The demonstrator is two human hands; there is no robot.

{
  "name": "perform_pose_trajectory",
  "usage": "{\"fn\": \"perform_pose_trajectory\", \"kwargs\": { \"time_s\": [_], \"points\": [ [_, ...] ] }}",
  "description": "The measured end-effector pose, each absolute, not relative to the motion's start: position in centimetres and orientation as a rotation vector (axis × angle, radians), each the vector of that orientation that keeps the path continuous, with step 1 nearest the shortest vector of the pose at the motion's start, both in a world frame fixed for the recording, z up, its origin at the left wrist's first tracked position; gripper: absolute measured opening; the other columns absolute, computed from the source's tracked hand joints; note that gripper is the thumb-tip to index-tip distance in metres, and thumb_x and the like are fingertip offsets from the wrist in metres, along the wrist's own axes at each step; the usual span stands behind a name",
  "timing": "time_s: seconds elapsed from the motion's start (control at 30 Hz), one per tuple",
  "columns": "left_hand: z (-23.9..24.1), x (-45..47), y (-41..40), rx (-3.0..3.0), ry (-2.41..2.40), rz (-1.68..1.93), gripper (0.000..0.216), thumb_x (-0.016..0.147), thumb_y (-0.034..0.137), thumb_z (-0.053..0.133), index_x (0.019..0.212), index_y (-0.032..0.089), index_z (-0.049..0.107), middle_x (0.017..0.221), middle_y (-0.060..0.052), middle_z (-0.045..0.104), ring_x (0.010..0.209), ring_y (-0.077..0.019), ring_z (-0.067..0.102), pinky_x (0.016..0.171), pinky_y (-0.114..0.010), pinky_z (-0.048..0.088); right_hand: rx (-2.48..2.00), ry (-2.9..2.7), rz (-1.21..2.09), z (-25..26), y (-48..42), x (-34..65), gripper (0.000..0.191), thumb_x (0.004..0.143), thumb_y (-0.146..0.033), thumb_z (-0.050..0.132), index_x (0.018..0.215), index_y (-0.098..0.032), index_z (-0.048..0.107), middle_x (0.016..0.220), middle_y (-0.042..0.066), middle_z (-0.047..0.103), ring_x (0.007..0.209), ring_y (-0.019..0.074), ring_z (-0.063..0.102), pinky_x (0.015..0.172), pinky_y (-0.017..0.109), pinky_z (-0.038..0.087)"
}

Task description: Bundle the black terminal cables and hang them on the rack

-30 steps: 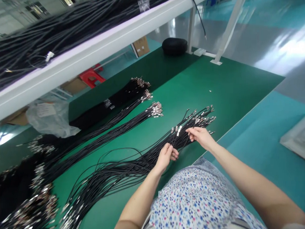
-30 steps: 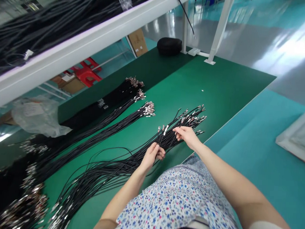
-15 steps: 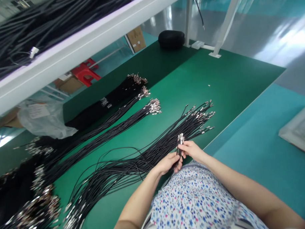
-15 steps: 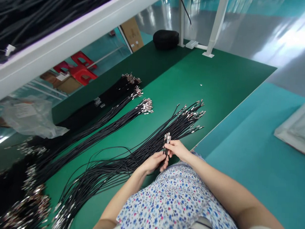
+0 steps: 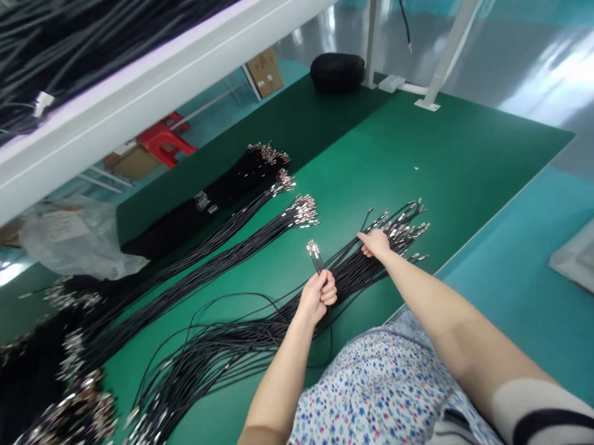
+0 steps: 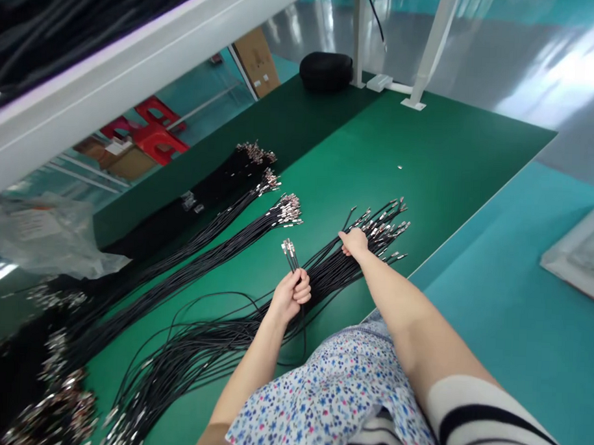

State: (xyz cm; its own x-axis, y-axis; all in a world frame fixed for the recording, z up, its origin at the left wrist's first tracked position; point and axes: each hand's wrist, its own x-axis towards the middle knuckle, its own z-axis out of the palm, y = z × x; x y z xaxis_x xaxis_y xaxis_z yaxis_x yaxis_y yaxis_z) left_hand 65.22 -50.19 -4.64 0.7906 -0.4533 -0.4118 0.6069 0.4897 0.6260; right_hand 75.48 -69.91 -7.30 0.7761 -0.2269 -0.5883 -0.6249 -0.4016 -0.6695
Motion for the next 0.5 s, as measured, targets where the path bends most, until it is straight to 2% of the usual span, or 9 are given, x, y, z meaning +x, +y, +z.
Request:
{"fn": "perform_pose_trajectory", "kwargs": {
  "time_s": [0.13,0.27,0.4,0.5],
  "points": [
    [-4.2,65.9,-50.2,0.864,0.254,-0.602,0.027,0.077,0.038,0.057,0.072,0.016,0.042,0.049,0.009,0.021,0.035,-0.0006,0.014,0.035,-0.015,0.009,-2.138,0.678,0.553,-8.1,-68.8,77.2,0.022,0.071,-0.025,0.059,0.056,-0.009,0.060,0.033,0.005,0.048,0.042,0.0165,0.055,0.052,0.026,0.045],
    [-3.9,66.5,-50.1,0.883,0.262,-0.537,0.029,0.075,0.040,0.058,0.071,0.016,0.043,0.047,0.009,0.022,0.035,-0.0005,0.016,0.035,-0.015,0.009,-2.217,0.621,0.588,-7.6,-68.3,76.9,0.021,0.073,-0.017,0.051,0.054,-0.011,0.058,0.039,0.006,0.054,0.039,0.0130,0.053,0.050,0.023,0.043],
    [-3.5,67.8,-50.2,0.941,0.280,-0.395,0.031,0.073,0.044,0.059,0.074,0.015,0.046,0.047,0.008,0.026,0.035,-0.0005,0.019,0.036,-0.016,0.010,-2.277,0.399,0.512,-5.6,-68.4,74.4,0.022,0.078,-0.024,0.046,0.059,-0.014,0.054,0.051,0.002,0.060,0.037,0.0081,0.050,0.046,0.019,0.040],
    [-3.1,68.8,-50.9,1.045,0.264,-0.318,0.035,0.070,0.045,0.062,0.082,0.014,0.052,0.050,0.008,0.032,0.035,0.0001,0.020,0.037,-0.017,0.010,-2.187,0.046,0.541,-3.6,-67.8,71.4,0.025,0.078,-0.030,0.047,0.057,-0.017,0.047,0.047,-0.002,0.056,0.033,0.0060,0.045,0.039,0.017,0.035]
  ]
}}
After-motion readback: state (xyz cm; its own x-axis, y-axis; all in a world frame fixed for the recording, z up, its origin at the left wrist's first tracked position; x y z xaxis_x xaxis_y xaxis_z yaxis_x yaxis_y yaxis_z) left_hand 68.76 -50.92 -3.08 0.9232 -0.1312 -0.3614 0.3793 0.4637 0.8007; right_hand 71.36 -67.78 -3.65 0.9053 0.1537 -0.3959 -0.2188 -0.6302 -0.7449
